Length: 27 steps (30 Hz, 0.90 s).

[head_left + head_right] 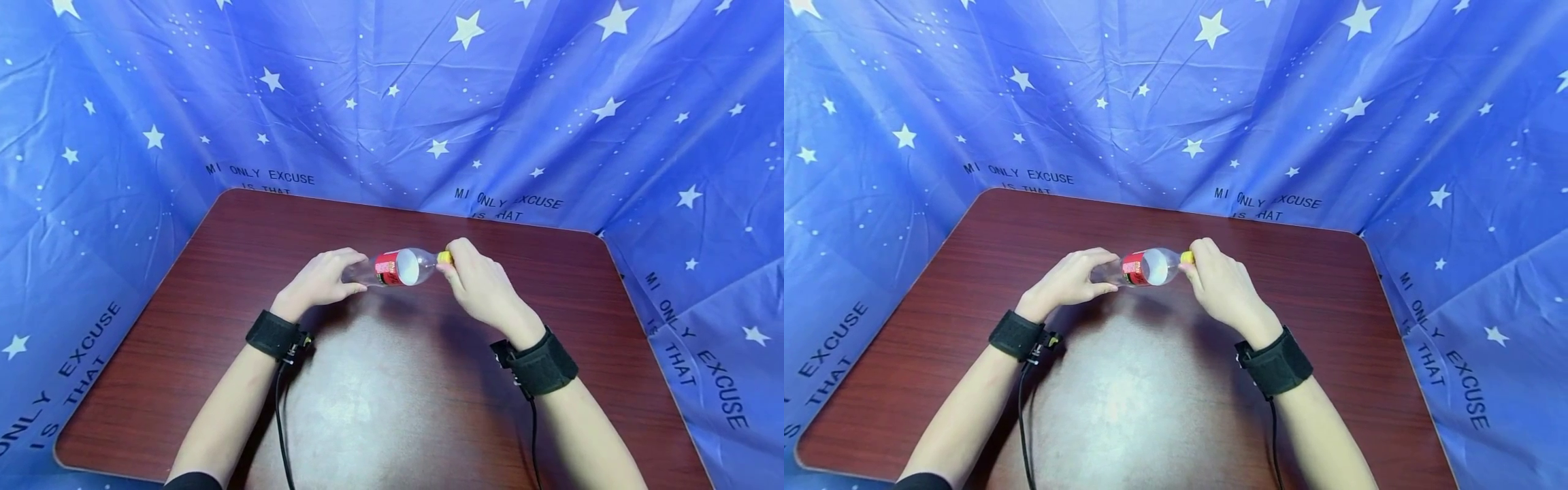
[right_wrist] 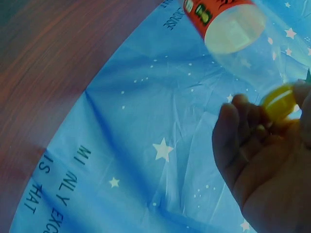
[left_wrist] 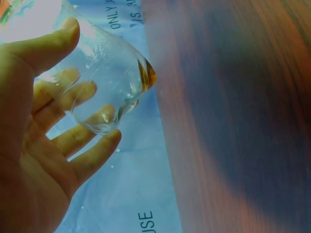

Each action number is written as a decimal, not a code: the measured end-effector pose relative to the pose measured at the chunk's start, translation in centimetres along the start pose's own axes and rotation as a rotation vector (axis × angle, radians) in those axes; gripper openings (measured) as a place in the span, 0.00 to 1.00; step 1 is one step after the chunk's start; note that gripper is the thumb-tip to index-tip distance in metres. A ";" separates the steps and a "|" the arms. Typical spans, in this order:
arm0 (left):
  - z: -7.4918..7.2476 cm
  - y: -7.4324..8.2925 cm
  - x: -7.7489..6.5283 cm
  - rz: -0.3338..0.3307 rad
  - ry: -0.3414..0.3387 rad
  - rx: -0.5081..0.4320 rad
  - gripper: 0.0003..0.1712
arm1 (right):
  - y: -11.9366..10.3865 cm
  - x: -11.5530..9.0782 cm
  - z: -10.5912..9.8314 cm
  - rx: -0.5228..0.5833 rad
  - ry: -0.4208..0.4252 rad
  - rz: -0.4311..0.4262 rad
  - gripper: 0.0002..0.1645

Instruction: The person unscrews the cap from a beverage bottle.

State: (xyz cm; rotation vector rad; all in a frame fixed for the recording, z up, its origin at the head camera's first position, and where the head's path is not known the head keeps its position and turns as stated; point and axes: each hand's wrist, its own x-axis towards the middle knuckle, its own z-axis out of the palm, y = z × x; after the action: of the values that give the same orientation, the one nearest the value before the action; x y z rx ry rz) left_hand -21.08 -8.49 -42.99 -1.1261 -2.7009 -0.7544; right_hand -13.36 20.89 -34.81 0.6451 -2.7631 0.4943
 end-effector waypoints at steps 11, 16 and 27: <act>0.2 0.3 0.1 -0.047 0.028 0.039 0.32 | 0.1 -0.1 0.5 -0.012 0.113 0.244 0.30; -0.1 0.5 -0.2 -0.055 0.048 0.036 0.33 | -0.6 0.6 0.7 -0.050 0.146 0.333 0.39; 0.0 0.8 -1.1 -0.054 0.084 0.077 0.33 | -0.9 0.5 0.7 0.004 0.122 0.291 0.34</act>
State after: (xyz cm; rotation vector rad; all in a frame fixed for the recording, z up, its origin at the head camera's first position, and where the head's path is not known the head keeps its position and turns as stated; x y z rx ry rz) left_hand -19.70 -8.74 -42.98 -0.9851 -2.6756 -0.6823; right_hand -13.46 19.69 -35.02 0.2035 -2.7500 0.5778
